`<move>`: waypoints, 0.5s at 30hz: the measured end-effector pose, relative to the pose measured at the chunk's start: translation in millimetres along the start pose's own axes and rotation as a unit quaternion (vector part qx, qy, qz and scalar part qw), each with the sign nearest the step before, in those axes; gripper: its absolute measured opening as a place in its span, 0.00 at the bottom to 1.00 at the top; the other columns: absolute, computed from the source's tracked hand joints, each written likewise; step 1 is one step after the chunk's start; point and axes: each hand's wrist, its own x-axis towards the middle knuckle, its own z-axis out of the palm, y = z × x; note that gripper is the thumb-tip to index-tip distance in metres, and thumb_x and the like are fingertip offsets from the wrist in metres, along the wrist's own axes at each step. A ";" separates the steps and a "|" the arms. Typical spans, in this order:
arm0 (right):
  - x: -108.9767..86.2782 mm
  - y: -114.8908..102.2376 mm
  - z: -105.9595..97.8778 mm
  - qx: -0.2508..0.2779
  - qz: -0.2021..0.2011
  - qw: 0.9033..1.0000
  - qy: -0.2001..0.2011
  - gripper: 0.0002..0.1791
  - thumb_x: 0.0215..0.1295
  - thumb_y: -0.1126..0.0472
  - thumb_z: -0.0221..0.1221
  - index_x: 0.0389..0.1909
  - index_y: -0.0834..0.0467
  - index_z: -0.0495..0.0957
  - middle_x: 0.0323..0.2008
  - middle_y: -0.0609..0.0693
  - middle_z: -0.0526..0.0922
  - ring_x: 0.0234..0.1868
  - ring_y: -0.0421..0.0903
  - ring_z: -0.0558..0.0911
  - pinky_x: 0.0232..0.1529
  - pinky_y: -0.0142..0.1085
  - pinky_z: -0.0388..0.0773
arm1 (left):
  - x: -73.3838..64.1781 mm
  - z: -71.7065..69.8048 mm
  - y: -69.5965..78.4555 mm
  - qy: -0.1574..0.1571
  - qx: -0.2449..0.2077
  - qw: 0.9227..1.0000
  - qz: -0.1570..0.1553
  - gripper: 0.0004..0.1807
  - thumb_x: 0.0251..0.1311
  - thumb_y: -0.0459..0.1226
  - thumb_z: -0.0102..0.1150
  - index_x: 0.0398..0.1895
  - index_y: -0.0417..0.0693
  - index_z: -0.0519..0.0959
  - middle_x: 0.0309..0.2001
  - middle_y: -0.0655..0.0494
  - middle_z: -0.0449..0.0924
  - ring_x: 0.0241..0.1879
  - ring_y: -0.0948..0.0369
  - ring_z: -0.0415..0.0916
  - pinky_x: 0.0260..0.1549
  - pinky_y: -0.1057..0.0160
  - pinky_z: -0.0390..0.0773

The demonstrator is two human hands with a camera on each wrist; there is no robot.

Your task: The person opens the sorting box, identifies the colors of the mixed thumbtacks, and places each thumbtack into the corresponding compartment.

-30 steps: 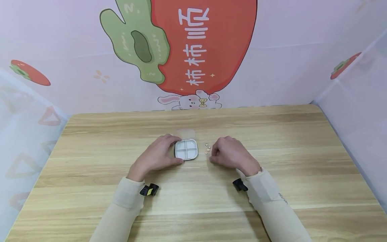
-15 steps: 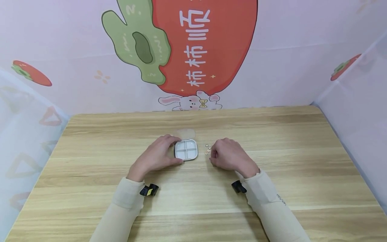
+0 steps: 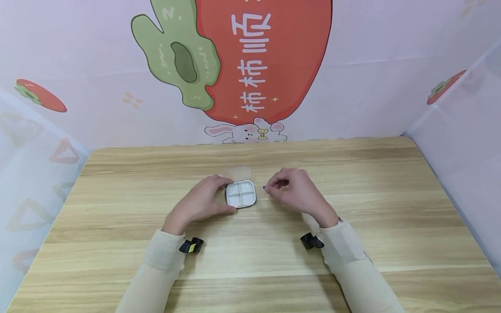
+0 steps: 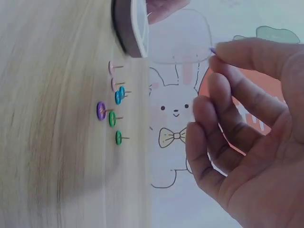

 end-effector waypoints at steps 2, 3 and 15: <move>-0.3 0.0 -0.8 0.021 0.007 1.000 0.011 0.04 0.63 0.65 0.70 0.35 0.53 0.89 0.32 0.44 0.85 0.35 0.45 0.81 0.40 0.43 0.80 | 0.3 0.4 -0.7 0.000 0.000 1.000 0.002 0.39 0.48 0.48 0.81 0.63 0.44 0.78 0.57 0.52 0.79 0.56 0.53 0.73 0.61 0.53 0.71; -0.4 -0.2 -1.4 0.033 0.011 0.999 0.014 0.04 0.63 0.65 0.70 0.35 0.52 0.89 0.32 0.44 0.85 0.35 0.46 0.81 0.40 0.44 0.80 | 0.5 0.6 -1.0 0.001 -0.001 1.000 0.003 0.39 0.48 0.48 0.81 0.63 0.44 0.78 0.57 0.52 0.79 0.56 0.53 0.73 0.61 0.53 0.70; 0.1 -2.3 -6.0 0.104 0.023 0.994 0.002 0.04 0.65 0.65 0.68 0.37 0.54 0.89 0.35 0.48 0.87 0.38 0.51 0.82 0.43 0.39 0.80 | 2.0 1.1 -1.8 0.002 -0.013 1.000 0.003 0.38 0.48 0.46 0.81 0.62 0.43 0.78 0.59 0.52 0.79 0.58 0.53 0.73 0.62 0.53 0.69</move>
